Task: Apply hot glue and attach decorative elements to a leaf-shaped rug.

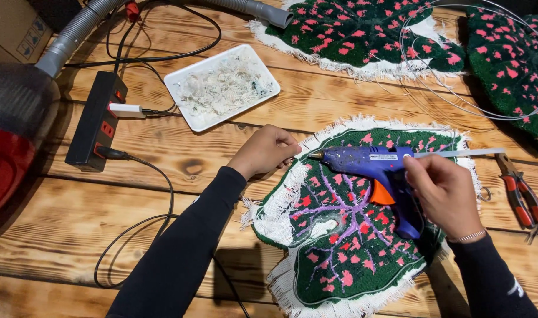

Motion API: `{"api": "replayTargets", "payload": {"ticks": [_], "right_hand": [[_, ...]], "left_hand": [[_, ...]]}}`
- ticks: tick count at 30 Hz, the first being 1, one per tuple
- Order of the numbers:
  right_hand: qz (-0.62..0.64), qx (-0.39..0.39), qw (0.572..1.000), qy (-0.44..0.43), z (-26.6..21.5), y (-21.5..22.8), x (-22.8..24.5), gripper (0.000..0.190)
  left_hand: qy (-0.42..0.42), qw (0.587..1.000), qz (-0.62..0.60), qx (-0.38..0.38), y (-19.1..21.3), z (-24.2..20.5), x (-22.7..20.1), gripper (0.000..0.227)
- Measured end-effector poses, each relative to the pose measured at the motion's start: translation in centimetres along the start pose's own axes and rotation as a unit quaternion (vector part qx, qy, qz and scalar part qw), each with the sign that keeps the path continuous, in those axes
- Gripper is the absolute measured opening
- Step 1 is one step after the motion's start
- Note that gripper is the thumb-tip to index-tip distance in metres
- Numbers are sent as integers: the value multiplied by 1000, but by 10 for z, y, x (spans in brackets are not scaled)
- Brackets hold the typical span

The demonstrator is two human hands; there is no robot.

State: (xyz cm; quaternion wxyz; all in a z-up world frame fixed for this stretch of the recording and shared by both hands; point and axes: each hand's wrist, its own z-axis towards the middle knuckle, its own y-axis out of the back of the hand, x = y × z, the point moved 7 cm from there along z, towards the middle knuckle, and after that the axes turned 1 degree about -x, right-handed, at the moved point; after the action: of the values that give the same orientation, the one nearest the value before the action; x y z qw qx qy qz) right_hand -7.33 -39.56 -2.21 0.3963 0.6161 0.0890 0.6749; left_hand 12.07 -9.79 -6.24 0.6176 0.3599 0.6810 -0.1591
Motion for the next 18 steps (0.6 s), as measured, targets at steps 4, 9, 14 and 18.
{"api": "replayTargets", "payload": {"ticks": [4, 9, 14, 18], "right_hand": [[5, 51, 997, 61, 54, -49, 133, 22], [76, 129, 978, 148, 129, -155, 184, 17], [-91, 164, 971, 149, 168, -226, 209, 48], [-88, -32, 864, 496, 162, -219, 214, 30]], "left_hand": [[-15, 999, -30, -20, 1, -3, 0, 20], [-71, 987, 7, -144, 30, -22, -9, 18], [-190, 865, 309, -347, 77, -59, -40, 12], [-184, 826, 402, -349, 97, -55, -27, 9]]}}
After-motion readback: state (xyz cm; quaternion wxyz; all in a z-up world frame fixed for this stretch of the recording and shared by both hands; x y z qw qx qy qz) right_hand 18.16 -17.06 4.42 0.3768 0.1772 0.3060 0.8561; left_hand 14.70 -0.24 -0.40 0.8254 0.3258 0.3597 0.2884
